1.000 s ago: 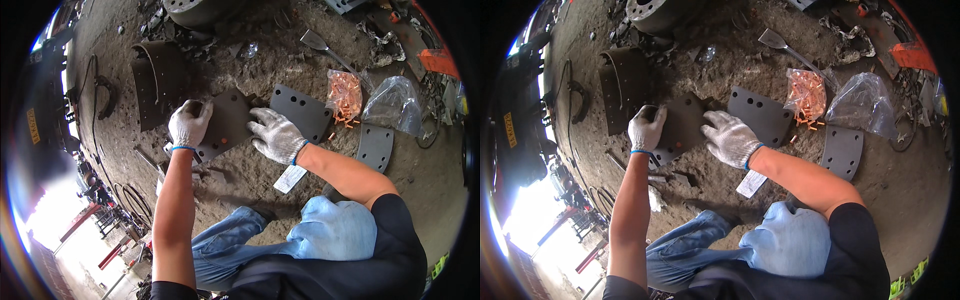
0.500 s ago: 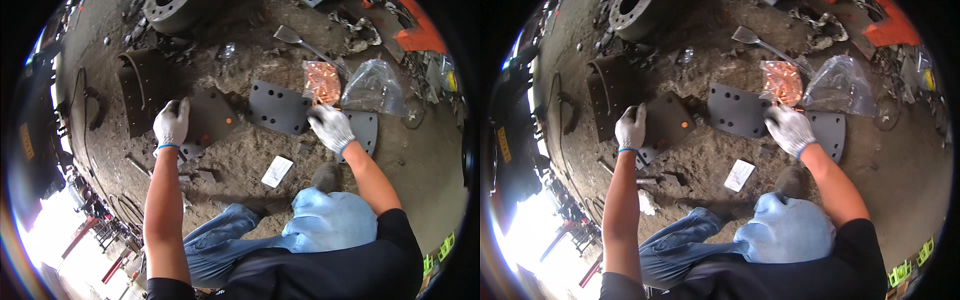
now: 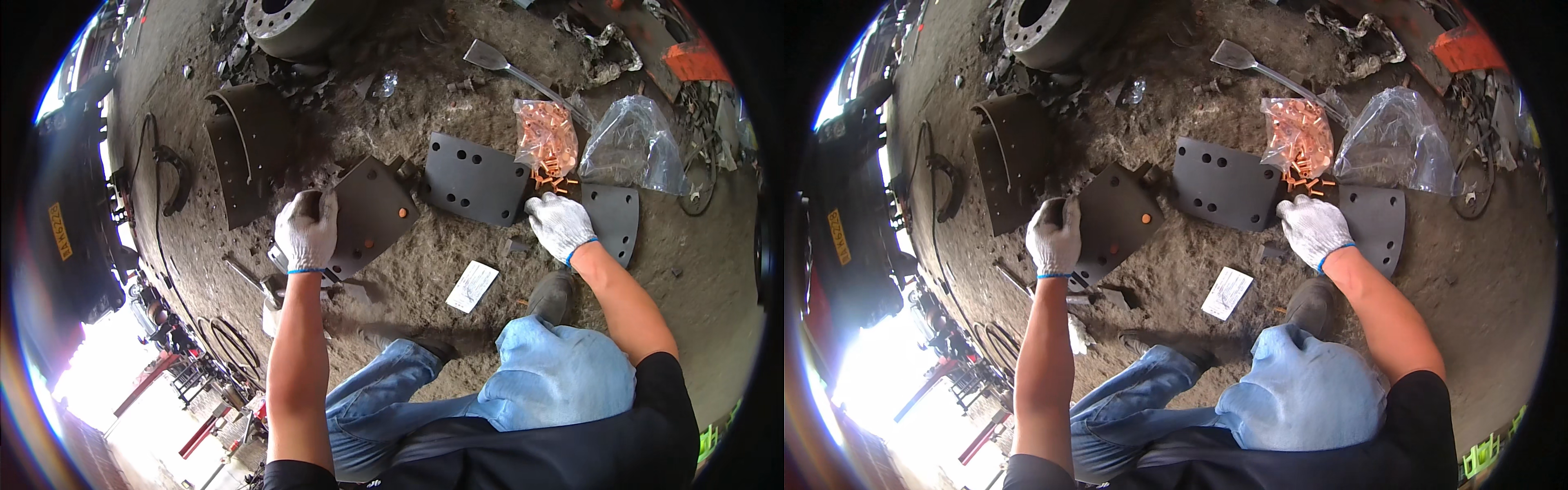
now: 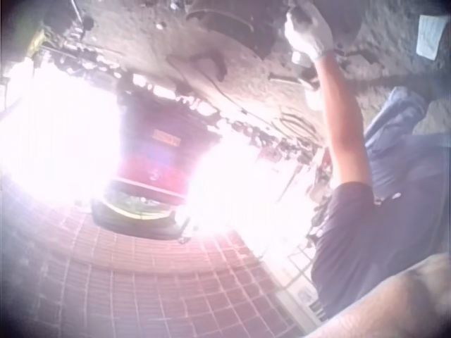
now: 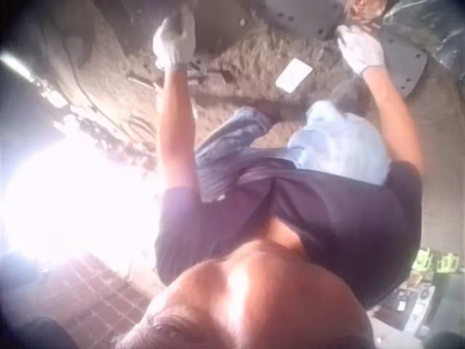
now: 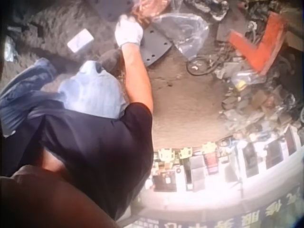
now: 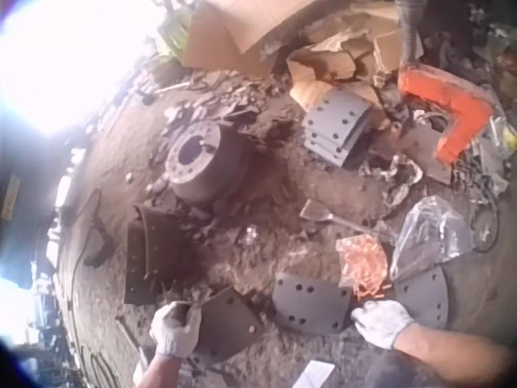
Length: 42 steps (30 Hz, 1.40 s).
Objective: The person kneels on the workshop floor and assembles brake shoes by inserting small copper-colored pins into holes on curved metal plates. The person uses a metal scraper to clean the surfaces of the brake shoes and repeatedly handles multiple brake shoe segments and pins.
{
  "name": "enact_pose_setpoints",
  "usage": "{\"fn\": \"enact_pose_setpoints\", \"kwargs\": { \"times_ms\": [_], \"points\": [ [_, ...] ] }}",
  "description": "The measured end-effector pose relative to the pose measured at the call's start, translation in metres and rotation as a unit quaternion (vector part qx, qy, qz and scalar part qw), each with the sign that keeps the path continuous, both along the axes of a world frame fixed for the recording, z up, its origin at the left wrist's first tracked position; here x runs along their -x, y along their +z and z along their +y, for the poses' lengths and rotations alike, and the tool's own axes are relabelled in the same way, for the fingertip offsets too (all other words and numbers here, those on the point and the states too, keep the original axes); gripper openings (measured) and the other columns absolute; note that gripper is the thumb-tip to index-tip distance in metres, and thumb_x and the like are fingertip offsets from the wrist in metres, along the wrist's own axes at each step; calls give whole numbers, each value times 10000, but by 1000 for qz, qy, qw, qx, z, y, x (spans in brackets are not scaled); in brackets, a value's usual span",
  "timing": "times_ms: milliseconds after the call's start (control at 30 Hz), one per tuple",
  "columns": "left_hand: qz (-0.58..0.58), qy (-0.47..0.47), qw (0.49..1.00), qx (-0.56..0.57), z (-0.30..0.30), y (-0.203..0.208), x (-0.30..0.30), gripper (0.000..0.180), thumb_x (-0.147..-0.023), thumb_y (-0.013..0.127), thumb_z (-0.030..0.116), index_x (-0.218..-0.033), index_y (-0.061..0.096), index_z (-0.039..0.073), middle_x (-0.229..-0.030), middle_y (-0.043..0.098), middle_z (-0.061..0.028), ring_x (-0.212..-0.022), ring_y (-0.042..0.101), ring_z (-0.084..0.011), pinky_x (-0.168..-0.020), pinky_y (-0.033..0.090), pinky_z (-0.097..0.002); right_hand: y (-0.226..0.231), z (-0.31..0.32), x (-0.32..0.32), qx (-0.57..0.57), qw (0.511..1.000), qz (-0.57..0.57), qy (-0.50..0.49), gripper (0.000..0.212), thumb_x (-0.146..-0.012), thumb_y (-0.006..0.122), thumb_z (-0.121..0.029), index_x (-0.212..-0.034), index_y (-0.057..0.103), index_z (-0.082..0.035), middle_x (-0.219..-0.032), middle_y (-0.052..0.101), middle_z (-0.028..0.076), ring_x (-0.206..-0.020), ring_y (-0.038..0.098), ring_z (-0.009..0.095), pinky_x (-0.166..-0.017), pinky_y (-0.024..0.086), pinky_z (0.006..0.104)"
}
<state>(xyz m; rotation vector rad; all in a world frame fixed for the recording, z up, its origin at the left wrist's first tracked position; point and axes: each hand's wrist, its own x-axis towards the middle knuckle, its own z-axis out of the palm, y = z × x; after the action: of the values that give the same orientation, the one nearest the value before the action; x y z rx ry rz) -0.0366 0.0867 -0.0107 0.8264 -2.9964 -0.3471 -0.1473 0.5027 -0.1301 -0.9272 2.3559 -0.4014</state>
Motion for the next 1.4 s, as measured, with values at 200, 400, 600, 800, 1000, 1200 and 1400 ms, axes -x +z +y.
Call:
{"fn": "enact_pose_setpoints", "kwargs": {
  "times_ms": [200, 400, 600, 800, 1000, 1200, 1400],
  "points": [
    [42, 4, 999, -1, 4, -12, -16, 217, -960, 789, 299, -959, 779, 82, -858, 760, -116, -789, 721, -267, -761, 574, -380, 22, -18, 7, 193, 964, -158, -91, 225, -970, 672, -204, -1133, 720, -56, -1030, 751, 199, -969, 735, 410, -857, 599, 453],
    [57, 34, 997, -25, 7, -15, -19, 230, -924, 804, 331, -952, 777, 104, -882, 755, -140, -829, 727, -357, -769, 578, -433, 33, -104, 42, 342, 836, -419, -93, 319, -996, 650, -241, -1166, 726, 19, -1043, 764, 193, -975, 742, 313, -908, 584, 416],
    [25, -16, 999, 19, 10, -11, -12, 216, -932, 773, 329, -944, 768, 113, -873, 743, -130, -833, 707, -373, -780, 559, -460, 24, -193, 52, 325, 684, -637, -142, 225, -1045, 620, -88, -1220, 687, 36, -997, 725, 90, -883, 726, 161, -722, 688, 347],
    [4, -49, 997, 58, 9, -7, -14, 219, -1010, 727, 266, -992, 767, 52, -887, 748, -145, -821, 728, -298, -795, 570, -396, 29, -209, 56, 291, 709, -628, -134, 242, -1037, 643, -162, -1215, 734, -26, -995, 724, 57, -871, 721, 130, -669, 673, 318],
    [0, -62, 997, 55, 12, -6, -10, 214, -999, 735, 252, -987, 764, 41, -889, 745, -152, -825, 728, -303, -795, 569, -398, 23, -216, 51, 303, 750, -576, -112, 287, -1025, 637, -163, -1260, 743, -39, -1126, 772, 88, -971, 746, 171, -656, 672, 331],
    [-2, -40, 998, 45, 9, -6, -12, 224, -1000, 739, 263, -989, 760, 40, -886, 742, -150, -831, 728, -292, -795, 568, -393, 28, -216, 48, 326, 774, -530, -119, 325, -1010, 644, -188, -1282, 727, -31, -1142, 782, 169, -823, 775, 223, -684, 657, 365],
    [10, 3, 1000, 24, 7, -11, -10, 196, -938, 759, 310, -962, 774, 116, -905, 746, -129, -876, 704, -377, -813, 552, -462, 8, -230, 36, 378, 820, -388, -187, 373, -974, 712, -243, -1235, 719, 24, -1108, 783, 195, -888, 776, 254, -727, 658, 385]
  ]
}}
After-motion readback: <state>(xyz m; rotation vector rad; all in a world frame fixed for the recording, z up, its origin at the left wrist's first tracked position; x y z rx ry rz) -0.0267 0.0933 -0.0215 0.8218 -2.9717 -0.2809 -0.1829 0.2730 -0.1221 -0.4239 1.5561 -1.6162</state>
